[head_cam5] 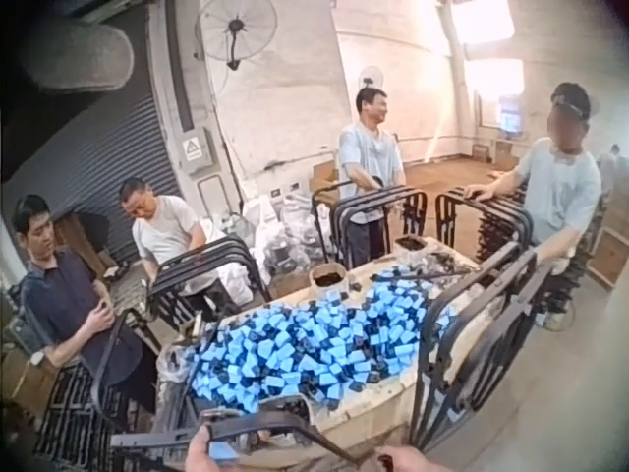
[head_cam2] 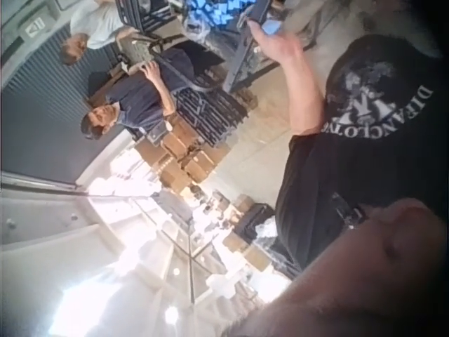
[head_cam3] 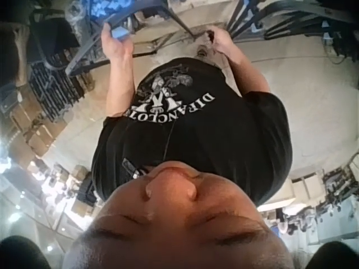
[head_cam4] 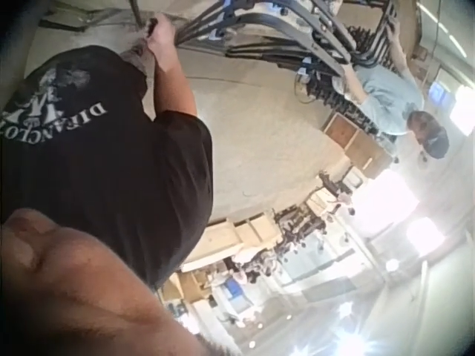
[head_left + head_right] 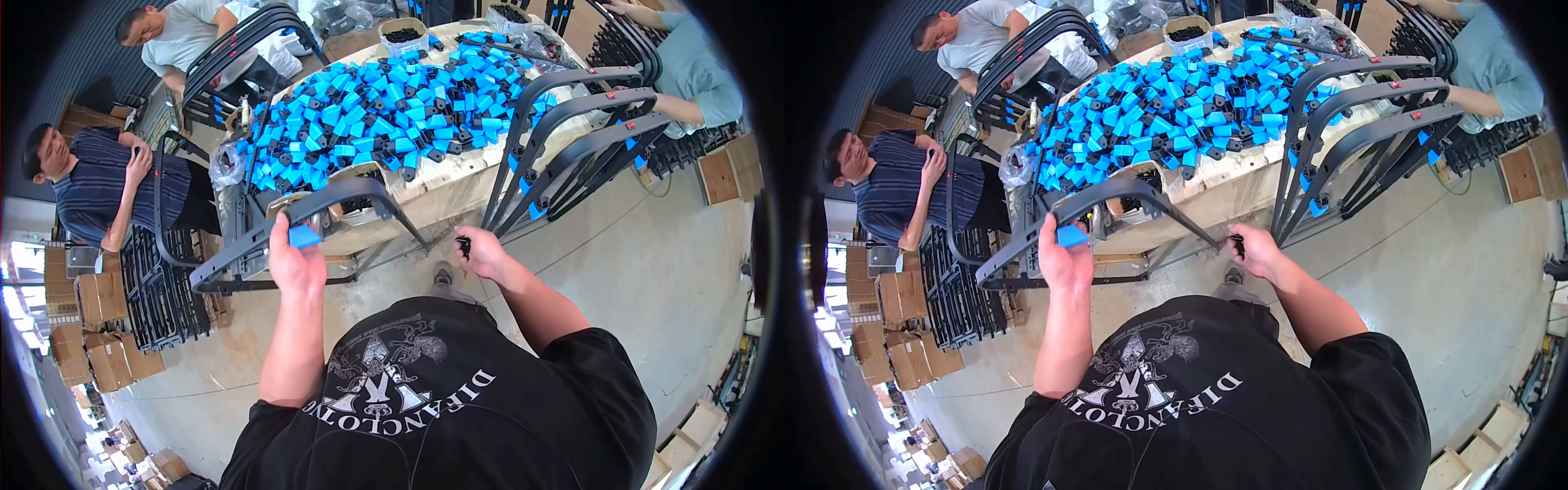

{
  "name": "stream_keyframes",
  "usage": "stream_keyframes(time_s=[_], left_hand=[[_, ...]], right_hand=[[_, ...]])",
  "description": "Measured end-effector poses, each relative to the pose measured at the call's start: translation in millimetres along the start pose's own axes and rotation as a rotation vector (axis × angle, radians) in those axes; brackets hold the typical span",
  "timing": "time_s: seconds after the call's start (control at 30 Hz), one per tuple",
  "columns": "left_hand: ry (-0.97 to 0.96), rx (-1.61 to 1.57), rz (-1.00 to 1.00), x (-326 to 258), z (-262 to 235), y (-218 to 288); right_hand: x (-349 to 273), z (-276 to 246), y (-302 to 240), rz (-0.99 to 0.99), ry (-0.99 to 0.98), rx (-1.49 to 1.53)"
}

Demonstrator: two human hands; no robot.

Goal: Assembling blue plastic caps onto metal chair frames using pliers in a factory environment.

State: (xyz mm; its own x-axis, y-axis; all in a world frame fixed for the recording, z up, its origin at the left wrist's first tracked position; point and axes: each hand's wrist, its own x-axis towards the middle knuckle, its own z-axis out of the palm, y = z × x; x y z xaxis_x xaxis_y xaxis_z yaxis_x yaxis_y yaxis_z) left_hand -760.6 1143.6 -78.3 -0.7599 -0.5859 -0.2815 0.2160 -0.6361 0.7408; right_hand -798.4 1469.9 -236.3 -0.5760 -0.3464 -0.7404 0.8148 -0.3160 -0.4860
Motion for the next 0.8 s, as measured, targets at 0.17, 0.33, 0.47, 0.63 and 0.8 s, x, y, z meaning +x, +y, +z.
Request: stream_keyframes(time_s=[0.17,0.33,0.47,0.63,0.8], left_hand=[[-0.018,0.037,0.077,-76,-88,55],[0.021,0.056,0.02,-141,-194,145],[-0.032,0.021,-0.058,-164,-281,203],[0.126,0.129,-0.058,-211,-327,235],[0.318,0.568,-0.02,-230,-338,255]], right_hand=[[-38,-21,34,-0.055,0.113,0.025],[-79,-18,103,0.042,0.16,-0.087],[-91,-4,152,0.111,0.155,-0.212],[-104,49,187,0.135,0.063,-0.393],[-115,70,208,0.169,0.073,-0.532]])
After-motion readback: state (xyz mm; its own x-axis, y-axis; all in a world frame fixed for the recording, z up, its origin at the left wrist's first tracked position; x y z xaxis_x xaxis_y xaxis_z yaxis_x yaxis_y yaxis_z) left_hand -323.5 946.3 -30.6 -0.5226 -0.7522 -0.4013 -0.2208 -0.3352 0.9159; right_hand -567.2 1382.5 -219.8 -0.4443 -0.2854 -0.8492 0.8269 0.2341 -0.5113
